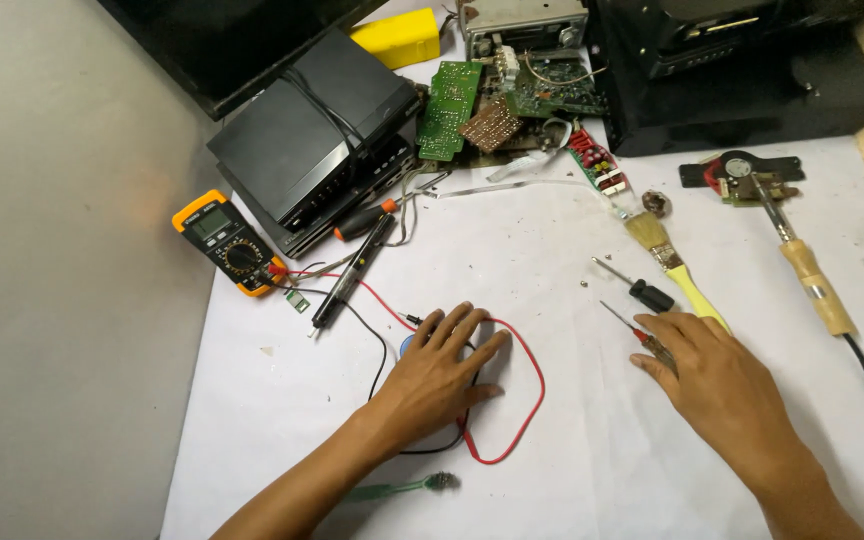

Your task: Disassembling and cleaning an electronic device on a workbench using a screwdriver and a brush.

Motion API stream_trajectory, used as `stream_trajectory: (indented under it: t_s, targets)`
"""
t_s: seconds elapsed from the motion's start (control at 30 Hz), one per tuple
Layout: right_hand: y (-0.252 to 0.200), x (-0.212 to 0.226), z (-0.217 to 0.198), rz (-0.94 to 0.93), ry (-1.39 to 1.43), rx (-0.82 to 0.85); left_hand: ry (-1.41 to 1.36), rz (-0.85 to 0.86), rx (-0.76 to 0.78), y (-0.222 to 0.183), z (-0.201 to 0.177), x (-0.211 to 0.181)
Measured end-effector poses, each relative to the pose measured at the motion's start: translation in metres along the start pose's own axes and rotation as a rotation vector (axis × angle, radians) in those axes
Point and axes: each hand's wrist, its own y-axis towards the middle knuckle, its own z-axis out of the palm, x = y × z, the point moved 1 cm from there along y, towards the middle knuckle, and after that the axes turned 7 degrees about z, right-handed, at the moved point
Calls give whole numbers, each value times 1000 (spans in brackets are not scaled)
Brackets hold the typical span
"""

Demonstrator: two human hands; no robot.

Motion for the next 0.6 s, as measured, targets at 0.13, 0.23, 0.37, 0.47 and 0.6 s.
stream_trajectory:
  t_s: [0.13,0.23,0.37,0.47,0.6]
  targets:
    - [-4,-2,13,-57,-141,-93,-11,70,-39,-5,-18,1]
    - [-5,8,0,-43,-25,-122,-82,38,-74,-20,-15,22]
    - [-4,6,-2,35,-7,-30,-53,8,-136,-37,-32,53]
    - [-3,7,-2,36,-1,-74,-16,-60,-337,-53,-60,76]
    - [-3,10,-6,49,-19,-26,22,-323,-458,-85,-100,93]
